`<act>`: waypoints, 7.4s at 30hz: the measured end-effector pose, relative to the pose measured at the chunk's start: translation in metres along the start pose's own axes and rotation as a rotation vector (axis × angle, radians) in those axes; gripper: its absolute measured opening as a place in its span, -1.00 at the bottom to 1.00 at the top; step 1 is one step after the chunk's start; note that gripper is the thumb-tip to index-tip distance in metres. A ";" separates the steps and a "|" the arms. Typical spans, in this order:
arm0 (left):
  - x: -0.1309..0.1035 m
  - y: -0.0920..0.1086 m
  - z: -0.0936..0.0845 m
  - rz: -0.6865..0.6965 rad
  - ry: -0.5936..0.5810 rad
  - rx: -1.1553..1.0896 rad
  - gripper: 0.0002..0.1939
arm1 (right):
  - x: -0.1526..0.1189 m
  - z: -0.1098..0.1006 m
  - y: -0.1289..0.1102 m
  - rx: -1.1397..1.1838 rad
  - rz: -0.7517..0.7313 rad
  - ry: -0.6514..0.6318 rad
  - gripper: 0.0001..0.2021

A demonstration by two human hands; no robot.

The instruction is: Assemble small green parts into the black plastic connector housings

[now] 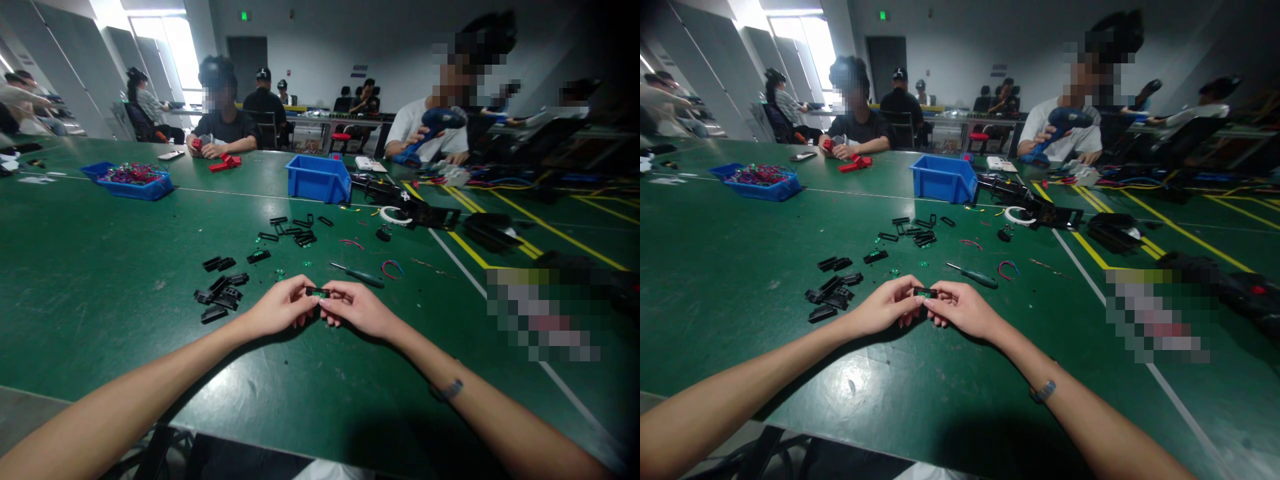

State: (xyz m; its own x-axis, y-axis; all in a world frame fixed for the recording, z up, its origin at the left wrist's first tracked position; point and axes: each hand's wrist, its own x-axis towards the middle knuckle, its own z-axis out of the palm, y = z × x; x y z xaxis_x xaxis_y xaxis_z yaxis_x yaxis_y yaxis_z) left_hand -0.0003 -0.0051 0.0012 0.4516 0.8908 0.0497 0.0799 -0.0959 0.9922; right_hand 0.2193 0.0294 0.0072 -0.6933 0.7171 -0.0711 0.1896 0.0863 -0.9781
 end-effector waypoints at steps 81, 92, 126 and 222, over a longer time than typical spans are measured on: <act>0.001 0.001 0.001 -0.031 0.012 -0.011 -0.64 | 0.001 0.001 -0.001 0.027 -0.005 0.005 -0.68; 0.000 0.005 0.001 -0.010 0.012 -0.038 -0.64 | 0.002 0.001 -0.001 -0.004 -0.027 0.009 -0.67; -0.001 0.003 0.001 -0.004 0.004 0.000 -0.63 | 0.000 0.000 -0.003 0.038 -0.015 -0.018 -0.73; 0.001 0.000 -0.004 -0.040 -0.077 -0.049 -0.68 | -0.002 0.001 -0.003 -0.004 -0.017 -0.005 -0.75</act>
State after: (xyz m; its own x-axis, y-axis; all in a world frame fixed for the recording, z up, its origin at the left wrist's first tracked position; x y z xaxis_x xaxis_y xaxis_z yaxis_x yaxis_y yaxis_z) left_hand -0.0036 -0.0024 0.0022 0.5162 0.8565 0.0027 0.0564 -0.0371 0.9977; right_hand 0.2197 0.0271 0.0105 -0.6997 0.7123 -0.0552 0.1806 0.1016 -0.9783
